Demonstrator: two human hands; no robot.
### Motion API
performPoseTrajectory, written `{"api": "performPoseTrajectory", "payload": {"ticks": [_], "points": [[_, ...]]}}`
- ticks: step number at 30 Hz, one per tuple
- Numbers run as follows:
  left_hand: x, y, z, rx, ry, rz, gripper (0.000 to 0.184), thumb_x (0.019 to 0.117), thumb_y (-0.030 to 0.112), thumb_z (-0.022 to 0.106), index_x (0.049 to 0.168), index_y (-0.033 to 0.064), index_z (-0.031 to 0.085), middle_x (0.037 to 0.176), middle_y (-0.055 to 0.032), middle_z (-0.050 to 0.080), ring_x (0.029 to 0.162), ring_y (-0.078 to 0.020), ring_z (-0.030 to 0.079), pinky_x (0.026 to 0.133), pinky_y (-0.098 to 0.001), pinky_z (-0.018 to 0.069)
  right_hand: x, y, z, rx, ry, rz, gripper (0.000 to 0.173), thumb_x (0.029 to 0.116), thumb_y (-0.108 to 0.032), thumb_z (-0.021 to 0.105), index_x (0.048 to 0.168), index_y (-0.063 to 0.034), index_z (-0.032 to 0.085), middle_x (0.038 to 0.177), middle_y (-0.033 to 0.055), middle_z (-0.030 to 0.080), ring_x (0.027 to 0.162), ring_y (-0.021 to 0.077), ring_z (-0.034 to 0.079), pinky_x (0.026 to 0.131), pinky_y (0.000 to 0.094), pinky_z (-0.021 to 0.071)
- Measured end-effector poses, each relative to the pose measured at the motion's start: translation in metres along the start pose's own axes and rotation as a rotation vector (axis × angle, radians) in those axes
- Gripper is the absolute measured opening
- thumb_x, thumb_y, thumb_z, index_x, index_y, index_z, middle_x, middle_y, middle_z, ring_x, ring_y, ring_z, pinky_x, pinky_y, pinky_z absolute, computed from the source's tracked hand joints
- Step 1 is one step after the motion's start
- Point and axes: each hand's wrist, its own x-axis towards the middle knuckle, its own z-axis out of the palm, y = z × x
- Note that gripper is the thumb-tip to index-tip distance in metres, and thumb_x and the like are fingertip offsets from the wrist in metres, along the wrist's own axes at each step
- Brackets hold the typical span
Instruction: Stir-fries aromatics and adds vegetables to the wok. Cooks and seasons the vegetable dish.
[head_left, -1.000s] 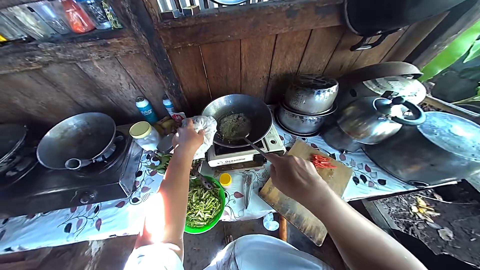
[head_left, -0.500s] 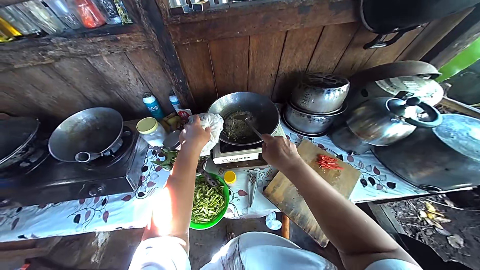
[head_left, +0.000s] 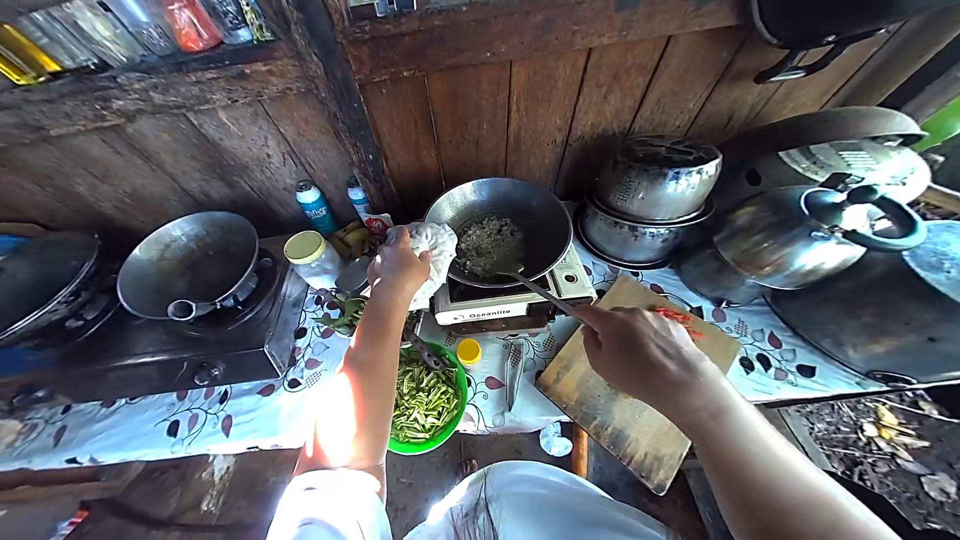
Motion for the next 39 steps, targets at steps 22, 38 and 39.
{"api": "performPoseTrajectory", "payload": {"ticks": [22,38,39], "points": [[-0.002,-0.001,0.0,-0.008,-0.001,0.02,0.065,0.1034,0.04,0.059,0.159,0.0151,0.036,0.138,-0.0302,0.057,0.128,-0.0477,0.057,0.101,-0.0663,0.0446,0.019,0.009,-0.002,0.035,-0.001,0.054,0.028,0.1056,-0.014,0.051,0.124,-0.0079,0.071,0.098,0.0218,0.073,0.098,0.0435,0.07,0.08,0.0618,0.0518],[-0.005,-0.002,-0.002,-0.026,-0.003,0.036,0.065,0.1033,0.039,0.06,0.159,0.0141,0.037,0.138,-0.0297,0.058,0.128,-0.0478,0.057,0.101,-0.0672,0.0439,0.069,0.0,0.013,0.087,0.005,0.11,0.03,0.1055,-0.015,0.05,0.129,-0.0096,0.068,0.109,0.0232,0.072,0.107,0.0442,0.069,0.085,0.0649,0.0517],[-0.005,-0.002,-0.002,-0.016,-0.004,0.035,0.065,0.1035,0.04,0.059,0.159,0.0144,0.037,0.138,-0.0294,0.058,0.128,-0.0472,0.057,0.101,-0.0669,0.0441,0.08,-0.002,0.02,0.081,0.014,0.114,0.03,0.1059,-0.016,0.049,0.129,-0.0097,0.068,0.111,0.0229,0.072,0.108,0.0438,0.069,0.085,0.0645,0.0522]]}}
